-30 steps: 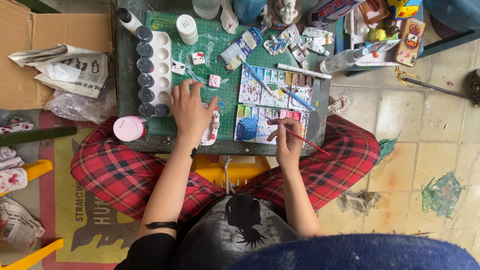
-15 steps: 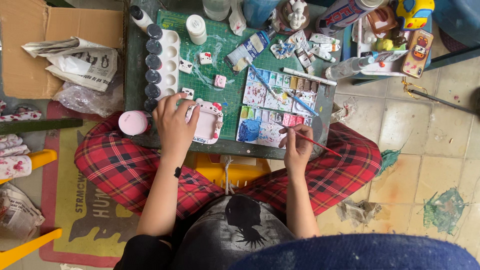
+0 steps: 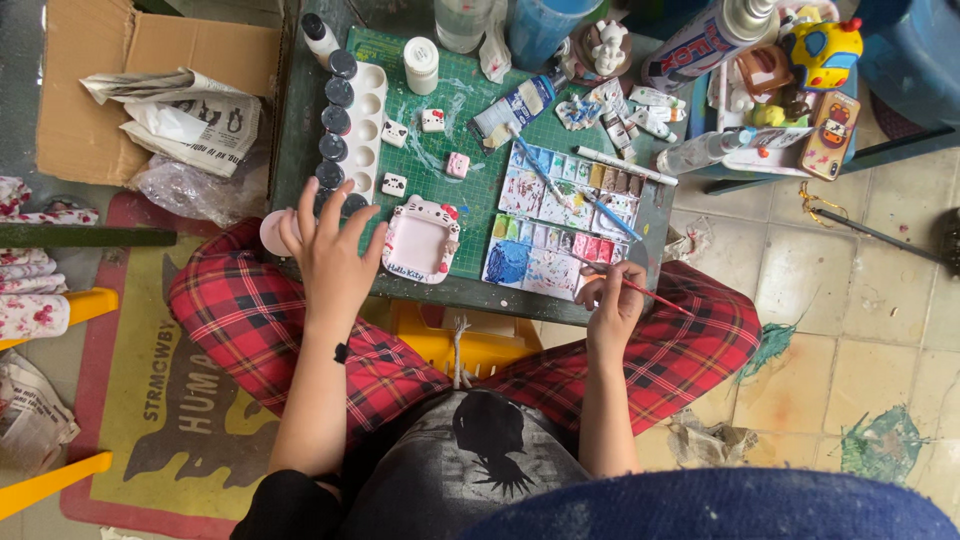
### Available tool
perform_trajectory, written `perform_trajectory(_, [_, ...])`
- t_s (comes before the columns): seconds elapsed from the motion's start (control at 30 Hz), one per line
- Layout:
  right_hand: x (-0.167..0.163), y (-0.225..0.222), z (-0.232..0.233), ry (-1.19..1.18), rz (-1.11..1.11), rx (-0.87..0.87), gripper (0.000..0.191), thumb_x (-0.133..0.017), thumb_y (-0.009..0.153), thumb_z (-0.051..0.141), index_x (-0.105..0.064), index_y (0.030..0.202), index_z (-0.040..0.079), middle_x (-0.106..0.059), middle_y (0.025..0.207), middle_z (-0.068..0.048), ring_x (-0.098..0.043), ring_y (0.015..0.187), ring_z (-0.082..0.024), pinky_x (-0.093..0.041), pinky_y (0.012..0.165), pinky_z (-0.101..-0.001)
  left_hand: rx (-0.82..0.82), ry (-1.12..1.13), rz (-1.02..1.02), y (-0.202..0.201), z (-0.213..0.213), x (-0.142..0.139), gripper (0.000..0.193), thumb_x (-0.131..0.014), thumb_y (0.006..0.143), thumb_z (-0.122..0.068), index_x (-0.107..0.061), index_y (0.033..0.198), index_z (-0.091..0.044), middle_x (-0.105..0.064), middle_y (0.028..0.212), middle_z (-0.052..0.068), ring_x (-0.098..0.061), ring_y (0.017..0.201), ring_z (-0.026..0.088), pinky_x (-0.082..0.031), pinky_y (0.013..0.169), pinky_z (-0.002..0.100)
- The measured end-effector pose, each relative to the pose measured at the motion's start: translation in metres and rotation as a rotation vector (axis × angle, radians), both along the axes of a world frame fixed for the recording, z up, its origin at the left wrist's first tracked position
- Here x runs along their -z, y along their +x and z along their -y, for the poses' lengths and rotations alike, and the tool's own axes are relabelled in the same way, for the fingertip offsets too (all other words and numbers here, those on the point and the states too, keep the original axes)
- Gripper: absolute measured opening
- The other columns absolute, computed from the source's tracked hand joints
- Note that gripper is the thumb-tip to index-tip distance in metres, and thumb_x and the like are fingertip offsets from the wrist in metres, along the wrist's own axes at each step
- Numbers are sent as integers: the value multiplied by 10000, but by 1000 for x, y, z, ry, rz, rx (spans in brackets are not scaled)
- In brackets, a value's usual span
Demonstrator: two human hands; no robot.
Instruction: The person sits cross-legged on the floor holding a small cat-shaped figurine and paints it with a red-handled brush, dipping the brush into a watercolor palette on the low table in front of them. They rotate the figurine to paint different sides, set it down, and later open a small jar of paint.
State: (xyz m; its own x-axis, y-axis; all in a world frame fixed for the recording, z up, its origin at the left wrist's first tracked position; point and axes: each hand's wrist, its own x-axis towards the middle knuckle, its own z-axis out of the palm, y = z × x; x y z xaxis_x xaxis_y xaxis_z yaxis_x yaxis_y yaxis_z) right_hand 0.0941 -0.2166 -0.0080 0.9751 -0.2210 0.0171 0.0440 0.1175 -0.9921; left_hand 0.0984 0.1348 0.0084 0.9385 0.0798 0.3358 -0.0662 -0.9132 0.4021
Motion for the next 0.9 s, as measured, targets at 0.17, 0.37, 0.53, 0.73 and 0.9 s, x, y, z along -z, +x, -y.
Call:
perform_trajectory(0.17, [-8, -3, 9, -31, -14, 59, 85, -480, 1149, 137, -470, 1152, 53, -621, 894, -140, -446, 544, -86, -393, 574, -228, 55, 72, 23, 57, -6, -12, 138, -773, 962, -178, -784, 1090, -130, -590, 1447, 99, -324, 1518, 390, -223, 1196, 630])
perform_trajectory(0.37, [-19, -5, 6, 32, -70, 100, 102, -431, 1143, 149, -487, 1145, 63, -670, 955, -130, -461, 540, -71, -378, 535, -206, 145, -14, -12, 73, 31, -8, 204, -804, 897, -224, -777, 1055, -97, -594, 1388, 108, -354, 1461, 381, -223, 1162, 627])
perform_trajectory(0.53, [-27, 14, -18, -63, -78, -25, 60, -471, 1127, 125, -470, 1142, 67, -711, 952, -165, -531, 568, -83, -377, 525, -201, 151, 1, -38, 66, 38, 1, 231, -809, 891, -245, -773, 1058, -88, -597, 1387, 109, -366, 1448, 364, -219, 1162, 621])
perform_trajectory(0.73, [-33, 66, -83, -236, -35, -154, 94, -559, 1083, 109, -497, 1098, 41, -730, 943, -115, -596, 617, -74, -459, 523, -218, 151, 36, -31, 57, 36, 10, 189, -742, 950, -225, -770, 1071, -82, -627, 1375, 67, -358, 1483, 362, -172, 1177, 662])
perform_trajectory(0.9, [-37, 92, -115, -405, -117, -153, 106, -589, 1074, 146, -549, 1062, 49, -754, 842, -60, -573, 556, -50, -426, 492, -206, 172, 18, -52, 57, 39, 18, 217, -658, 1000, -203, -762, 1120, -55, -666, 1347, 66, -351, 1514, 368, -81, 1189, 720])
